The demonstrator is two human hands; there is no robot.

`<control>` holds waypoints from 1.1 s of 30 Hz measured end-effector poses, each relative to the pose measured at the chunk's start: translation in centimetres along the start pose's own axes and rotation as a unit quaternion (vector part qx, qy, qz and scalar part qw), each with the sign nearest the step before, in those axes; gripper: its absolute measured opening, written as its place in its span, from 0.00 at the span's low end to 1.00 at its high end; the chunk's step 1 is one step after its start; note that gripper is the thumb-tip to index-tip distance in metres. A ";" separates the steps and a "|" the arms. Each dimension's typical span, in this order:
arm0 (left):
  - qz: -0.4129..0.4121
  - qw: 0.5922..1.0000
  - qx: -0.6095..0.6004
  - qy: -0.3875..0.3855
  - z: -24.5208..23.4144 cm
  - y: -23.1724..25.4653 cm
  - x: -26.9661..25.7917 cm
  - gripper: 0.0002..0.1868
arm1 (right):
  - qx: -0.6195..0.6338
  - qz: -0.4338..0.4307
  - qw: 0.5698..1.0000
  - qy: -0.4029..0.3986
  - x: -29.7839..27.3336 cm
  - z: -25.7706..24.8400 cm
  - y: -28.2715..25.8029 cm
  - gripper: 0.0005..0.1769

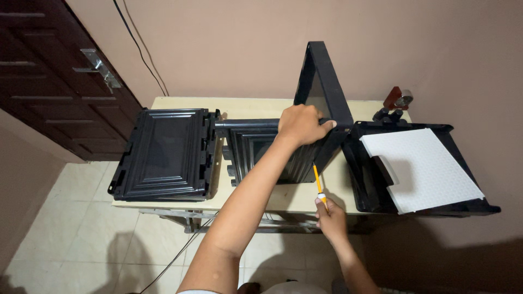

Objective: The person assembles black plastic frame components on a table. Using a yellow-handled screwdriver, they align and fasten parts together, then attach small black plastic feet to the bottom of the assembled frame.

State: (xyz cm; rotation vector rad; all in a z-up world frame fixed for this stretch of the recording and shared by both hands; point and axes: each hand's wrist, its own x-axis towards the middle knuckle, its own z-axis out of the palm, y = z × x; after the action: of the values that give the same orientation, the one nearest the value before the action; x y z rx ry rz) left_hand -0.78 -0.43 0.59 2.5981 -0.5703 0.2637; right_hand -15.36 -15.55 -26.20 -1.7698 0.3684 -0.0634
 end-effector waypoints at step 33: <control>0.054 0.991 0.104 0.060 4.6 2.0 2.0 0.40 | 0.090 0.196 0.972 -0.092 3.6 1.1 12.7 0.27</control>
State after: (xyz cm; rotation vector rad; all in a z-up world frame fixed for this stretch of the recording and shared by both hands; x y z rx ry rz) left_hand 0.55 -4.95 -2.08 2.7293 -0.6742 0.5371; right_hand -14.38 -17.83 -39.18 -1.4825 0.5532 0.3365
